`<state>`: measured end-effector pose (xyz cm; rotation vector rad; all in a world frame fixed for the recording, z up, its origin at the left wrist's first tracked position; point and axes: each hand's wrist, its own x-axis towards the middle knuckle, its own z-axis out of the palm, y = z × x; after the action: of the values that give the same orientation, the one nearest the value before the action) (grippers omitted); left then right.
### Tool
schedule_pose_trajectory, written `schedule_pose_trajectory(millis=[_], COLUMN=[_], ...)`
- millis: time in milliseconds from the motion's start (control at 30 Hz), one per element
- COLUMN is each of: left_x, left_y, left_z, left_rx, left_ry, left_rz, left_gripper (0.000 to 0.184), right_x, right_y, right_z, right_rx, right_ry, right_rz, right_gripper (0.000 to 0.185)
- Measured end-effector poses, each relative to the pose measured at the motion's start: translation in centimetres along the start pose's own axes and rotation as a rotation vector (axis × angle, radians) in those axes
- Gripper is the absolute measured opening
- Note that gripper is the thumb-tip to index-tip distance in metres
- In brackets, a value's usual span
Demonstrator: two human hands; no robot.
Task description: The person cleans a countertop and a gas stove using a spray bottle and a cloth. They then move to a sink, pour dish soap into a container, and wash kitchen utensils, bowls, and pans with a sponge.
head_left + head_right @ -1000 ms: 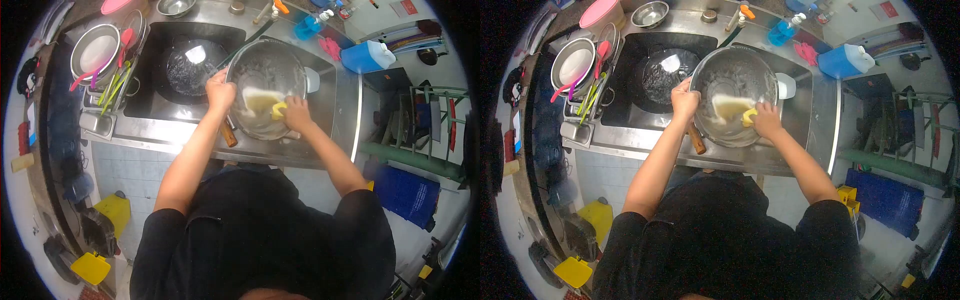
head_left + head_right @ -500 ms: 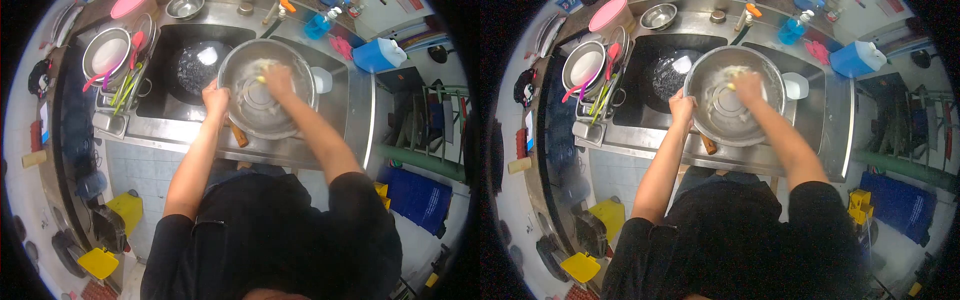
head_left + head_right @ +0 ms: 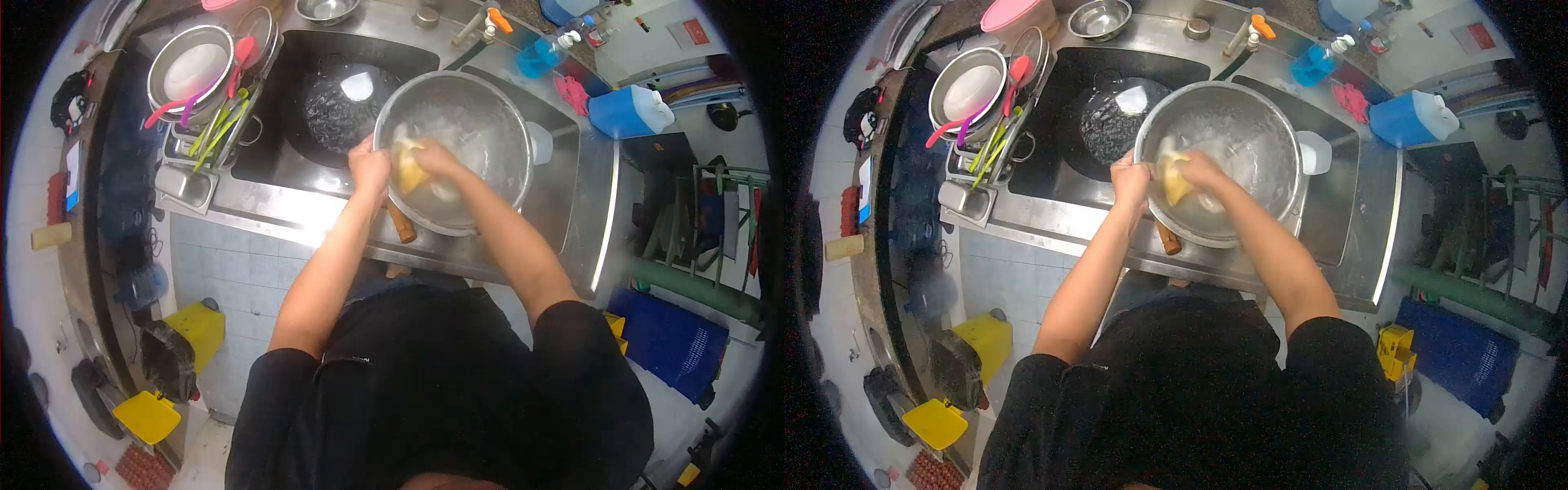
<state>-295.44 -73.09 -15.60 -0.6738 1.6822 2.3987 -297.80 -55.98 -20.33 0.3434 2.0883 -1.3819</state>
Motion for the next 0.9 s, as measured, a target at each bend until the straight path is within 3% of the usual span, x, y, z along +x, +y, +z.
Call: schedule_pose_trajectory(millis=[33,100,133,200,233,300,333,400,500,567,633,667,700,767,833,900], left_x=[0.0,-0.4,-0.4,-0.5,-0.5,-0.4,-0.5,-0.7,-0.8,-0.7,-0.5,-0.5,-0.7,-0.4,1.2,0.5], left_y=[0.2,0.1,0.0,-0.1,0.0,0.1,0.3,0.6,0.6,0.7,0.9,1.2,1.8,1.3,-0.6,1.5], left_z=[0.0,0.2,0.4,0.9,0.9,0.7,0.7,0.7,1.3,1.7,2.3,2.6,2.9,2.5,1.8,1.5], left_rx=[-0.009,-0.028,-0.019,0.023,0.024,0.005,0.004,0.031,0.032,-0.018,0.100,0.099,0.098,0.097,0.089,0.078], left_ry=[-0.013,-0.013,-0.042,-0.051,-0.054,-0.050,-0.050,-0.047,-0.056,-0.063,-0.003,0.002,0.010,0.012,0.040,0.027], left_rz=[-0.001,0.003,-0.003,0.001,-0.001,-0.020,-0.017,-0.003,0.007,-0.001,0.053,0.051,0.077,0.103,0.077,-0.022], left_gripper=[0.048,0.048,0.049,0.051,0.051,0.053,0.053,0.053,0.054,0.054,0.053,0.053,0.054,0.054,0.053,0.052], right_x=[-1.1,-3.4,-1.9,2.3,1.8,-0.9,-2.9,-7.3,-5.0,-2.5,1.6,2.1,1.1,-2.6,-5.5,-9.3], right_y=[-1.6,-4.2,-3.6,-1.3,-0.3,2.3,2.2,1.3,3.6,2.8,3.9,3.3,2.8,0.9,2.0,2.2], right_z=[-0.1,-0.9,-0.8,0.7,1.7,4.3,3.5,-1.2,-6.3,-4.1,0.5,2.3,3.1,4.1,2.6,-0.3], right_rx=[0.004,-0.943,-0.946,-0.619,-0.618,-0.885,-0.885,-1.313,-1.169,-1.172,-0.603,-0.649,-0.646,-0.367,-0.539,-0.612], right_ry=[-0.003,0.610,0.616,0.510,0.512,0.522,0.523,0.002,0.163,0.264,0.677,0.706,0.700,0.325,0.128,-0.121], right_rz=[-0.005,-0.198,-0.200,-0.056,-0.053,-0.575,-0.577,-0.661,-0.722,-0.679,-0.714,-0.757,-0.751,-0.506,-0.607,-0.537], right_gripper=[0.029,0.036,0.036,0.051,0.051,0.062,0.062,0.063,0.064,0.064,0.063,0.067,0.067,0.067,0.057,0.046])
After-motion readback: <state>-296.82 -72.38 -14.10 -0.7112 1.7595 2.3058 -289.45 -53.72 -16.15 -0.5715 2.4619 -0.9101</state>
